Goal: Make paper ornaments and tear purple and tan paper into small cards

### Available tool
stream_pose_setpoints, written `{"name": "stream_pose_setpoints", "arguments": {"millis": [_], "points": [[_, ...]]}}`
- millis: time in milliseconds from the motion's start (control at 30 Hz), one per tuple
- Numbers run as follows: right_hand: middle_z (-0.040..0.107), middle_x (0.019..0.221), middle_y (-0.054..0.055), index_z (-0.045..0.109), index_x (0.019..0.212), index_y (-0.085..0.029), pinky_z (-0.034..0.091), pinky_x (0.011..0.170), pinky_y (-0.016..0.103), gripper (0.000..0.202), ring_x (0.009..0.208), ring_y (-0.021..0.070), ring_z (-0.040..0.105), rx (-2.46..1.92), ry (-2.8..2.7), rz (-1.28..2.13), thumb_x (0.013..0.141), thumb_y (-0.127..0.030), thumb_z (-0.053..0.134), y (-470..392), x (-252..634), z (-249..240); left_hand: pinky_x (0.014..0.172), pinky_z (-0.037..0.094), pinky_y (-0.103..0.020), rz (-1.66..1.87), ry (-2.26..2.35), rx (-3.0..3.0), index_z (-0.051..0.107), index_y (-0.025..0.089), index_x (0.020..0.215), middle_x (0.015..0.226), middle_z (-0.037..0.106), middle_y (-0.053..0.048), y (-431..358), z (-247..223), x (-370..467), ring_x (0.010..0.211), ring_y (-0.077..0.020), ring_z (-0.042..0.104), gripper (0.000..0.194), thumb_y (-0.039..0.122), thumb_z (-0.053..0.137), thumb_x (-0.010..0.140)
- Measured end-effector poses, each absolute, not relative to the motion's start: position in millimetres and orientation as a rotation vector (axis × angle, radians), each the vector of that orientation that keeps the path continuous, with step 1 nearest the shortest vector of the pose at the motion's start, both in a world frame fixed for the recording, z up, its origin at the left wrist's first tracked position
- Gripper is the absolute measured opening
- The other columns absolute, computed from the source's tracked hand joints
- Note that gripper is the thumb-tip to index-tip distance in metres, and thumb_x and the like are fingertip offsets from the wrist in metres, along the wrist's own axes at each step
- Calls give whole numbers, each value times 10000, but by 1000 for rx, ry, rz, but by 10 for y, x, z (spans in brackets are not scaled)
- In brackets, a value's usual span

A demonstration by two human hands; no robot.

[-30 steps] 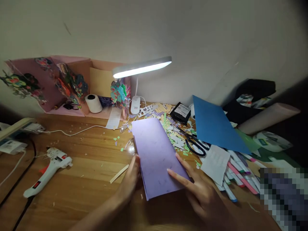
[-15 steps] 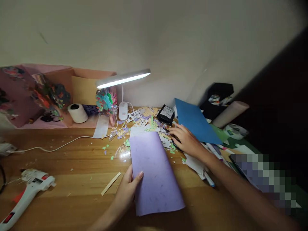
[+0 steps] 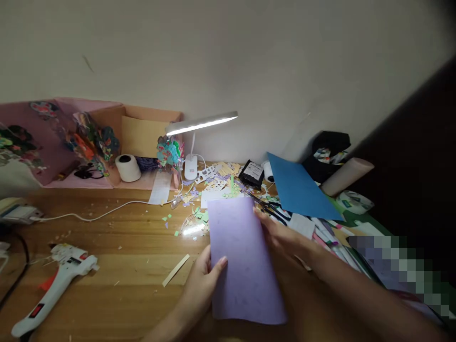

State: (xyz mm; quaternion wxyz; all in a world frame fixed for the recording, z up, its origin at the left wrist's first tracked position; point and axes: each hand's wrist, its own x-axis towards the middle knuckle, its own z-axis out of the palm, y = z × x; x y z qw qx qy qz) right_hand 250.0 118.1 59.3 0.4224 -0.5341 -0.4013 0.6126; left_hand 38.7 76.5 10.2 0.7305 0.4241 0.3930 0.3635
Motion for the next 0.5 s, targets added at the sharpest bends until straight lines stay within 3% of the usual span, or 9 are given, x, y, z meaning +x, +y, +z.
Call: {"name": "stream_pose_setpoints", "arguments": {"millis": [67,167,367,500], "points": [[692,955,89,638,993,-195,491,811,460,339,880,277,651,-1275,-880,1674,775,-452,603,882,2385,516,808,464,-352,759,828,961,592,135,1005,1015,676,-101,739,109,402,959,-266,606,313,349,607,776],[690,984,93,596,1053,-171,526,760,417,401,826,268,665,-1311,-749,1595,714,-361,695,667,2393,413,748,464,-315,680,752,948,639,116,923,943,692,-99,713,147,420,872,-243,623,284,351,623,765],[687,1002,104,506,1222,-166,552,722,395,572,828,277,666,-1320,-630,1454,709,-319,709,590,2487,363,811,447,-294,689,657,952,623,187,1085,1037,667,-67,721,328,401,913,-206,609,327,336,597,795],[685,1017,101,438,1300,-197,561,699,399,665,835,288,667,-1298,-583,1492,705,-311,714,501,2434,405,734,450,-270,625,688,1016,648,179,1041,945,674,-57,693,374,385,854,-201,596,316,377,558,812]]}}
